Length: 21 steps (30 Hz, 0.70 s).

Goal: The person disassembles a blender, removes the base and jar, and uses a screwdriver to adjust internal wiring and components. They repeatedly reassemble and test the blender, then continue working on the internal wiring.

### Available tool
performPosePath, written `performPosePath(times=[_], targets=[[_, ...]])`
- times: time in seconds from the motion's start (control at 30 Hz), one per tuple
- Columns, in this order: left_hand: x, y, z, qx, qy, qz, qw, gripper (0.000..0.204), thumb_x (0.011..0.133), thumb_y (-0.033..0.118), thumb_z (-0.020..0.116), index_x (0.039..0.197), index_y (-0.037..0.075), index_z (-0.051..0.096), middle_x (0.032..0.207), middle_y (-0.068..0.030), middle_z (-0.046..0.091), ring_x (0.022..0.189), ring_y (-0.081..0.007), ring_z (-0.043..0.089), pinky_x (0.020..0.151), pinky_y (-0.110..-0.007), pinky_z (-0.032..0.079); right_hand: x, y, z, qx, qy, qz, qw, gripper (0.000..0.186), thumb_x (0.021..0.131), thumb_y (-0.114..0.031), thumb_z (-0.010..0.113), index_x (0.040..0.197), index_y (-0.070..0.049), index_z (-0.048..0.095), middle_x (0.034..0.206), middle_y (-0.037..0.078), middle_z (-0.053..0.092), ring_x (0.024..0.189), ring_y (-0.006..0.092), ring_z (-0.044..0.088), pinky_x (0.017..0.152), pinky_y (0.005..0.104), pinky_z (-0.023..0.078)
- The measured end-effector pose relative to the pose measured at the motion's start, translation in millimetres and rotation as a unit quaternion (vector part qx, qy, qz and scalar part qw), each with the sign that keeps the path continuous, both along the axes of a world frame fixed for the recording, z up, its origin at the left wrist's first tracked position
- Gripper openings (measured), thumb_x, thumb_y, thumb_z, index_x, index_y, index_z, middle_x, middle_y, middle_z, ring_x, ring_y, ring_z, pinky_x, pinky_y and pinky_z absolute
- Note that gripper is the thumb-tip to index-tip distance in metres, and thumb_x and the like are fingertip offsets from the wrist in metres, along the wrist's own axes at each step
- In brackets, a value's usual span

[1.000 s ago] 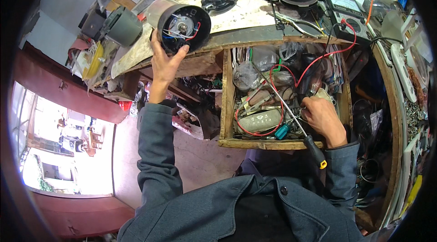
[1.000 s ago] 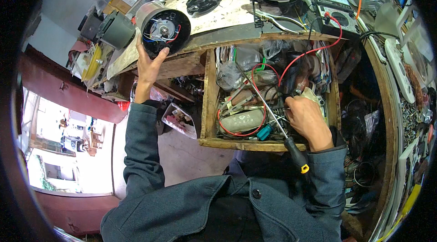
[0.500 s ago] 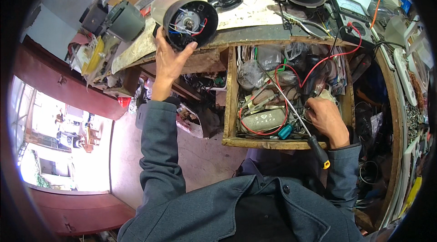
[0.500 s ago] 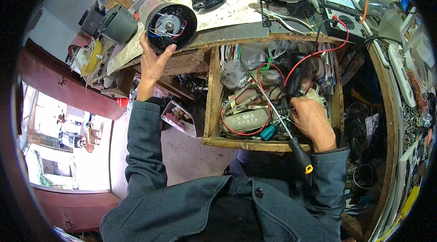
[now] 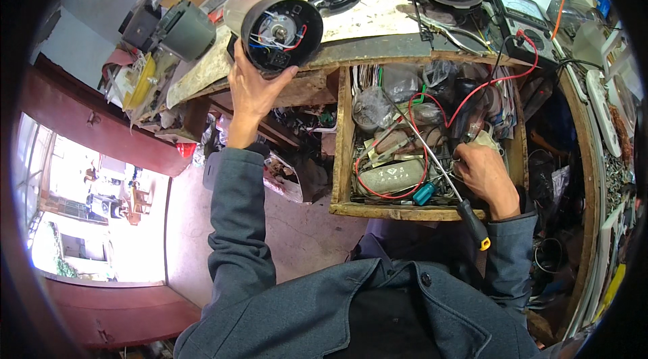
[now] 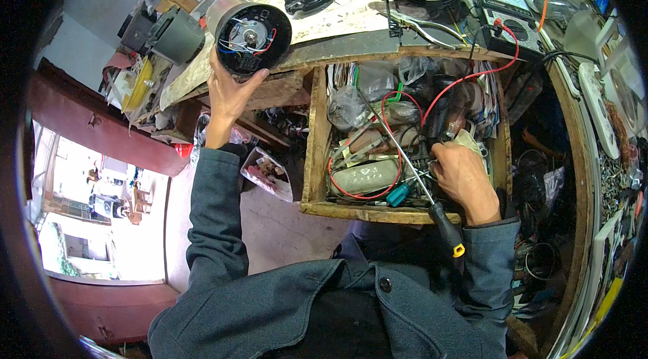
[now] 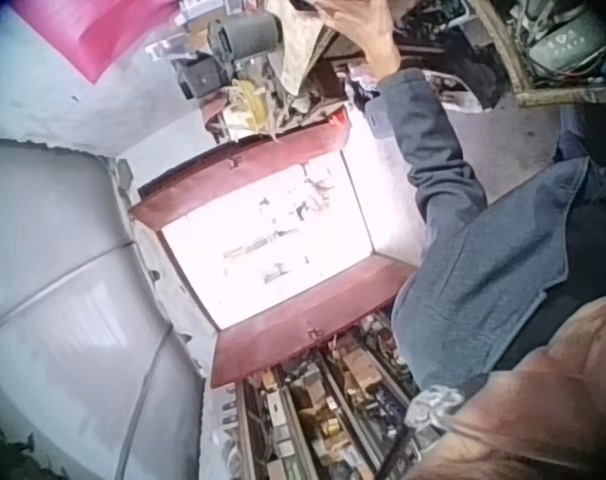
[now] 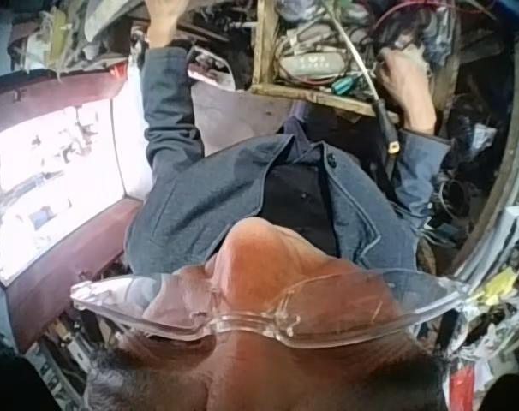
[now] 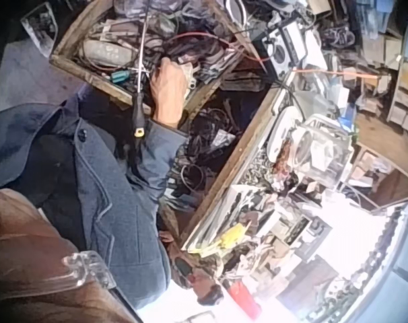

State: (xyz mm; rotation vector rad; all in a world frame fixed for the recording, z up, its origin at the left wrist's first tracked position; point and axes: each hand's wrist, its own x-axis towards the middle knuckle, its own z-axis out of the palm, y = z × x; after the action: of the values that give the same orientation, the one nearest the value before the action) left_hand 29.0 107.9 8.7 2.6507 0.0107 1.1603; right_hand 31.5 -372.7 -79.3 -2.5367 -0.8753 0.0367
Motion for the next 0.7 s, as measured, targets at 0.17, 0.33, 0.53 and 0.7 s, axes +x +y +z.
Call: performPosePath(times=[0.17, 0.33, 0.53, 0.7], targets=[[1.2, 2.0, -4.2, -0.013, 0.009, 0.021, 1.0, 0.124, 0.071, 0.053, 0.093, 0.156, -0.003, 0.024, 0.136, -0.0278, 0.061, 0.125, -0.0467, 0.06, 0.109, -0.055, 0.043, -1.2, 0.4, 1.4, 0.001, 0.0, -0.003, 1.0, 0.017, 0.084, -0.013, 0.072, 0.092, 0.0, 0.063, 0.087, 0.022, 0.067, 0.088, 0.0458, 0.066, 0.076, 0.0549, 0.051], [0.6, 4.4, -4.5, -0.025, 0.009, 0.014, 1.0, 0.123, 0.071, 0.054, 0.093, 0.158, 0.002, 0.024, 0.139, -0.0257, 0.061, 0.127, -0.0462, 0.058, 0.11, -0.057, 0.039, -0.2, -0.3, -0.7, 0.002, -0.004, -0.001, 1.0, 0.016, 0.084, -0.013, 0.072, 0.09, 0.0, 0.063, 0.086, 0.022, 0.067, 0.088, 0.0458, 0.066, 0.076, 0.0551, 0.05], [-0.3, 3.3, -4.1, -0.035, 0.011, 0.012, 0.999, 0.123, 0.071, 0.054, 0.093, 0.159, 0.003, 0.024, 0.14, -0.0249, 0.06, 0.13, -0.0452, 0.057, 0.112, -0.057, 0.035, 1.2, -0.7, -3.3, 0.008, 0.001, 0.0, 1.0, 0.015, 0.084, -0.012, 0.071, 0.09, 0.0, 0.063, 0.086, 0.023, 0.067, 0.087, 0.046, 0.066, 0.075, 0.0556, 0.05], [-0.3, 3.3, -3.8, -0.026, 0.007, 0.015, 1.0, 0.124, 0.07, 0.055, 0.093, 0.158, 0.002, 0.024, 0.139, -0.0261, 0.061, 0.128, -0.0463, 0.058, 0.111, -0.057, 0.036, 0.0, 0.4, -1.7, 0.003, 0.002, -0.003, 1.0, 0.014, 0.085, -0.012, 0.07, 0.091, -0.001, 0.063, 0.087, 0.023, 0.067, 0.087, 0.0464, 0.066, 0.074, 0.0556, 0.05]])
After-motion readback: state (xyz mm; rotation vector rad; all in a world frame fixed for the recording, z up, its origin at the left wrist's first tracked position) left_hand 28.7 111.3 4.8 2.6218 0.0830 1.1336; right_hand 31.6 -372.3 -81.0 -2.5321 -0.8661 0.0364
